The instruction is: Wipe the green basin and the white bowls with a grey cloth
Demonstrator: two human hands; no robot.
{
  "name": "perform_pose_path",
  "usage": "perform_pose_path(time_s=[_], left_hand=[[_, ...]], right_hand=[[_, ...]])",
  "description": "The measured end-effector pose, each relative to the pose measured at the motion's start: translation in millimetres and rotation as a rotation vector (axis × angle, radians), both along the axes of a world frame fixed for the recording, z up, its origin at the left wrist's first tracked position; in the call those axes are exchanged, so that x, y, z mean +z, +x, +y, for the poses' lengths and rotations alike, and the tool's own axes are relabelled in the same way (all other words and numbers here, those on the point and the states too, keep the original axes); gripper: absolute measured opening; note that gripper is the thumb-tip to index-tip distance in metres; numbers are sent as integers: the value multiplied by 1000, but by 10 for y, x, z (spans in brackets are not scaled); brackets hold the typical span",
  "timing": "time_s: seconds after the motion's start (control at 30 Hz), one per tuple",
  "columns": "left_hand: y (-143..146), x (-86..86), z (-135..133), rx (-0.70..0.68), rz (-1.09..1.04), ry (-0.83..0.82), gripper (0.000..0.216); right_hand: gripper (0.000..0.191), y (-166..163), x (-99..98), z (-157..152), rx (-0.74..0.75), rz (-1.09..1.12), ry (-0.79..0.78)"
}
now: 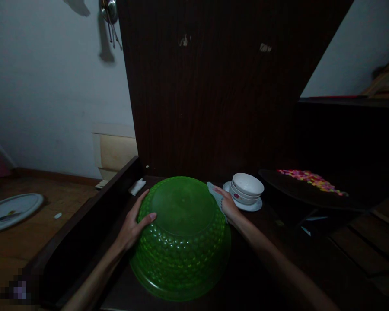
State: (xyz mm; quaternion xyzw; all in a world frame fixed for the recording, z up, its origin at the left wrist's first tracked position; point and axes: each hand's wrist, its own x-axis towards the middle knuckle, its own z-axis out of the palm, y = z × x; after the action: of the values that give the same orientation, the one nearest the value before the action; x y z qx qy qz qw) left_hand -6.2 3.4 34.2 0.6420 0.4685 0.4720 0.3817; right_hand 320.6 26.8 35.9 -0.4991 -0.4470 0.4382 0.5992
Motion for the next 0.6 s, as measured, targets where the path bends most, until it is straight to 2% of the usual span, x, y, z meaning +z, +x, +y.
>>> perform_pose_path(time_s=[0.3,0.43,0.6], left_hand=[[-5,-31,-4,-23,-57,8,87],[3,-54,3,-21,-67,12,86],[40,-63,-17,1,-97,50,82]], right_hand=[[26,-71,189,657,290,-55,-116],[33,-124,190,771,314,-32,-115],[37,-113,138,772,283,13,-89]])
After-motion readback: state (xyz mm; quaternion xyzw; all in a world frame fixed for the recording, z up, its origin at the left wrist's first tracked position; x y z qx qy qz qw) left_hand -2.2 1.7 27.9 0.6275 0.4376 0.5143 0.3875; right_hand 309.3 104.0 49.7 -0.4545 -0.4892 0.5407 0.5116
